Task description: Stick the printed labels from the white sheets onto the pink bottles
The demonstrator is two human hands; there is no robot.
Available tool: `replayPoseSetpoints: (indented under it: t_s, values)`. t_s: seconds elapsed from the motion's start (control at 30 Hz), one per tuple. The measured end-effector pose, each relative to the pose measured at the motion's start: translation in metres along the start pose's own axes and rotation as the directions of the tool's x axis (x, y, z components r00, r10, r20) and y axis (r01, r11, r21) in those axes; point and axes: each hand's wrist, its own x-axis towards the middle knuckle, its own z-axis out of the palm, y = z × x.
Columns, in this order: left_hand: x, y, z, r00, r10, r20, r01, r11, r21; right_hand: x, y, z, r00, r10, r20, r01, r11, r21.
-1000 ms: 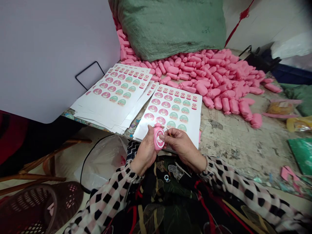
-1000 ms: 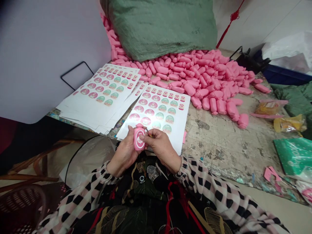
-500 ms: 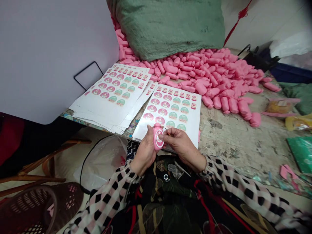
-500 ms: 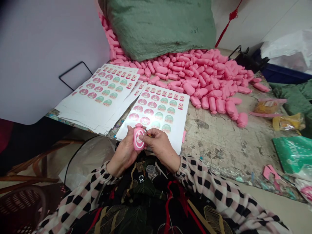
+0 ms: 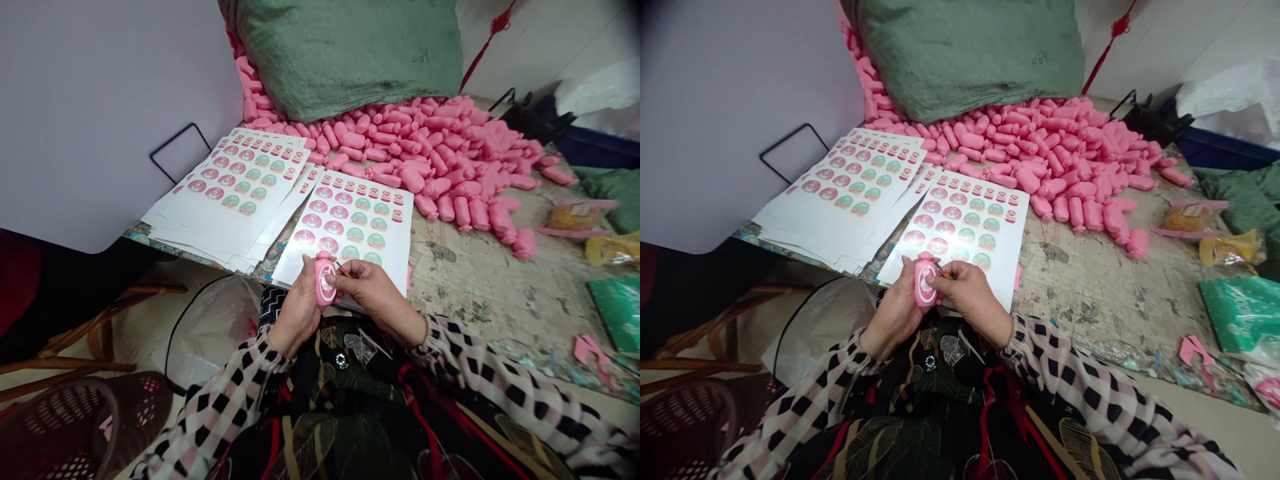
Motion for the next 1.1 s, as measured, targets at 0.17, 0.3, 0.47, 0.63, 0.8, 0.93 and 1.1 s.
replayPoseSetpoints:
  t_s: [0.17, 0.3, 0.47, 0.63, 0.8, 0.93, 1.1]
  values:
    - [0.0, 0.001, 0.001, 1.0, 0.001, 0.001, -0.001, 1.0, -0.024, 0.002, 0.002, -0.003, 0.999, -0.034, 0.003, 0.034, 0.998, -0.057]
    - [0.0, 0.0, 0.0, 1.0, 0.009, 0.006, -0.009, 0.999, -0.037, 0.002, 0.003, -0.001, 0.999, -0.045, -0.008, 0.044, 0.996, -0.08]
    - [0.002, -0.001, -0.002, 1.0, 0.017, 0.008, -0.017, 1.0, -0.018, 0.001, 0.006, 0.002, 0.996, -0.08, -0.042, 0.073, 0.987, -0.14]
    - [0.002, -0.001, -0.002, 1.0, -0.001, -0.016, 0.001, 1.0, -0.007, -0.001, 0.011, -0.001, 0.983, -0.183, -0.033, 0.158, 0.917, -0.366]
    - [0.002, -0.003, -0.003, 1.0, 0.011, -0.024, -0.011, 1.0, -0.003, -0.007, 0.009, 0.001, 0.964, -0.262, -0.041, 0.204, 0.83, -0.519]
    - [0.003, -0.002, -0.003, 0.999, -0.005, -0.044, 0.004, 1.0, -0.018, -0.009, 0.009, 0.005, 0.941, -0.335, -0.051, 0.232, 0.748, -0.622]
    - [0.002, -0.002, -0.005, 0.999, -0.035, -0.03, 0.033, 0.997, -0.066, -0.005, 0.014, 0.005, 0.947, -0.308, -0.093, 0.18, 0.747, -0.64]
